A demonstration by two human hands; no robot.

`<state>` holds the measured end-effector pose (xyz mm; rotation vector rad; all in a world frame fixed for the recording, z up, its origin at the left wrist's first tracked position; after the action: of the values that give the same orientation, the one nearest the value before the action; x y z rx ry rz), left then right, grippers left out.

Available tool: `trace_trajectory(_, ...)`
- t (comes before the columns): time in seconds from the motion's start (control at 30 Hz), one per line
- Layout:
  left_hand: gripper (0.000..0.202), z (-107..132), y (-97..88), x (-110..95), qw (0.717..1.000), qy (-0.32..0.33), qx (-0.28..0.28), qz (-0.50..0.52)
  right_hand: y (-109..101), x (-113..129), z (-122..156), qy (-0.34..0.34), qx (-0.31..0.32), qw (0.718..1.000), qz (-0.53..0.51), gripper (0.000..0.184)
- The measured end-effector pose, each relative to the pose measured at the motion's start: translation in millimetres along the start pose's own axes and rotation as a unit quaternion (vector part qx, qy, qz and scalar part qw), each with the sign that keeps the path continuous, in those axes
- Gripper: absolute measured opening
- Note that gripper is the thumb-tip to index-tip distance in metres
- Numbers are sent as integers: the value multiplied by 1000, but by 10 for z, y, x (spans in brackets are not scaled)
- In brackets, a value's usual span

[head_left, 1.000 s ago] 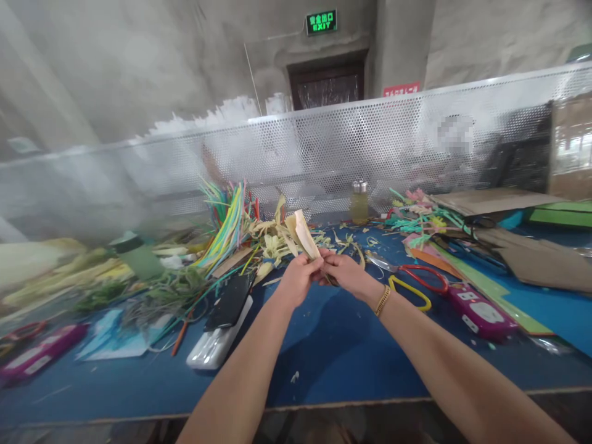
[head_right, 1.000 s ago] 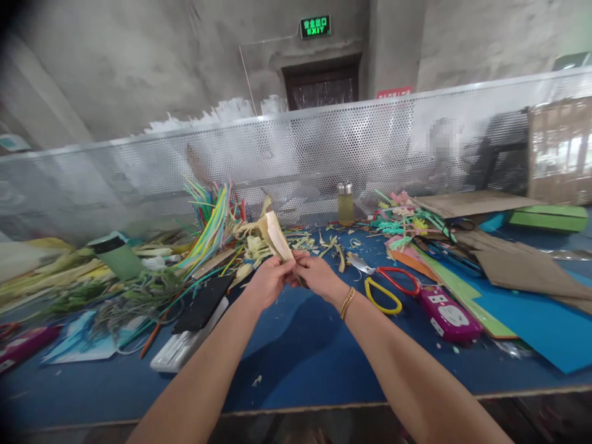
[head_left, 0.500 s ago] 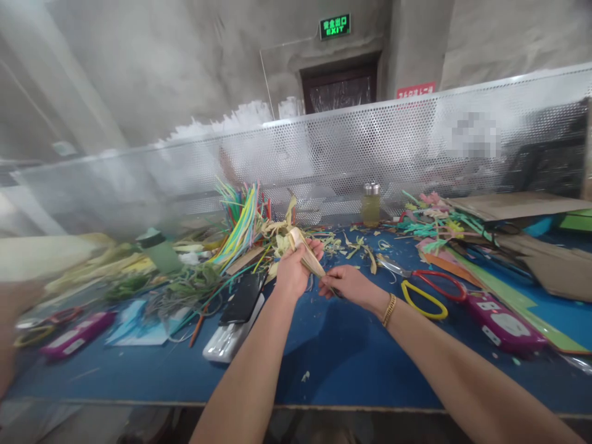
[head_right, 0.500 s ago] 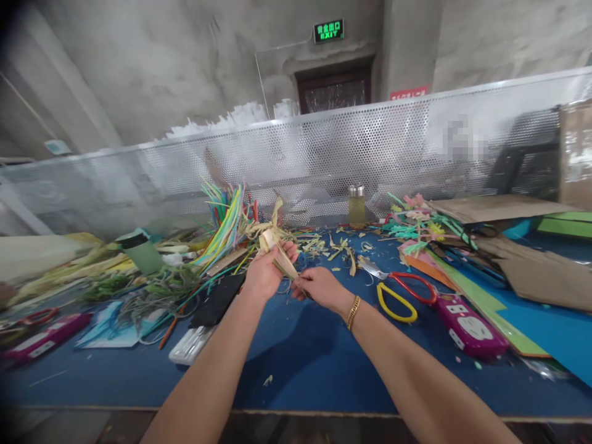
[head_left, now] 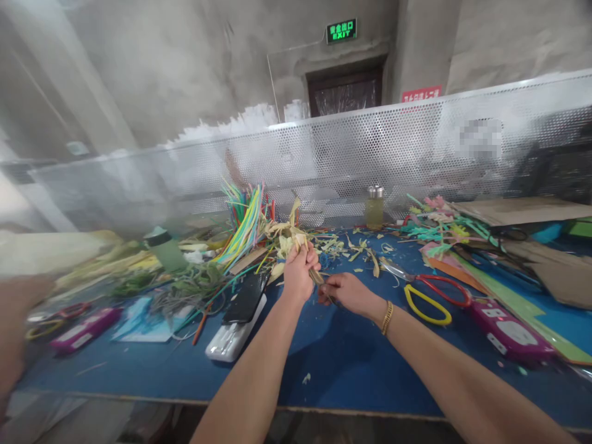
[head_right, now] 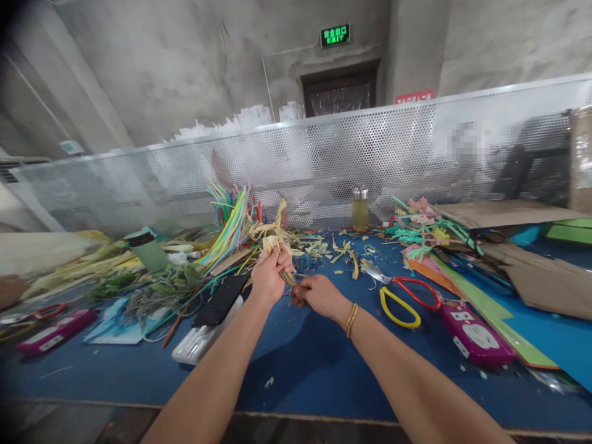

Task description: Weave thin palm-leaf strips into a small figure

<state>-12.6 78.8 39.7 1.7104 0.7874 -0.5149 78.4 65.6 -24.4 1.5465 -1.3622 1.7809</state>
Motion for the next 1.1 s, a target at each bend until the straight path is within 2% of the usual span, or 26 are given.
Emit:
trace_trajectory(0.1,19,26,78,16,999,9,39,-36,-76,19,2,-24,4,998,61,21)
trace_trajectory(0.2,23,77,191,30,994,5,83,-66,-287,126,28,-48,-18,994,91,21)
trace_trajectory(0.33,27,160,305,86,987,-24,123,-102,-719,366,124,-87,-136,987,21,30)
trace_trajectory(0.4,28,191,321,104,984,-31,127,-123,-853,473,192,-105,-186,977,-13,32)
trace_trajectory(0.53,28,223,304,90,979,-28,113,-170,-860,671,296,-148,-208,966,-35,34)
trace_trajectory(0.63,23,249,332,-21,964,25,107,-242,-823,831,386,-191,-236,953,16,34)
trace_trajectory(0.7,18,280,392,-103,935,77,119,-327,-813,907,439,-214,-264,939,49,29)
trace_trajectory(0.77,18,308,447,-131,894,112,132,-414,-816,943,478,-234,-295,924,67,19)
trace_trajectory(0.83,24,316,472,-112,854,125,142,-484,-827,940,497,-248,-321,911,76,13)
trace_trajectory(0.93,32,300,483,-28,816,113,172,-540,-844,894,484,-251,-336,903,91,20)
trace_trajectory(1.0,33,281,477,38,816,89,200,-535,-849,863,461,-243,-331,906,109,21)
trace_trajectory(1.1,31,248,425,141,847,22,224,-482,-855,828,434,-220,-321,910,142,23)
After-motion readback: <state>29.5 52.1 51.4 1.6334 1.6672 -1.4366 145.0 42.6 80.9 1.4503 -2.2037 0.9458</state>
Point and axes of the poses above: each hand's wrist, its own z-axis away from the middle knuckle, its own y-axis out of the palm, x = y × z, the point moved 9 cm from there along -z, towards the middle knuckle, and after that the axes turned 6 degrees about z, right-handed, at the moved point
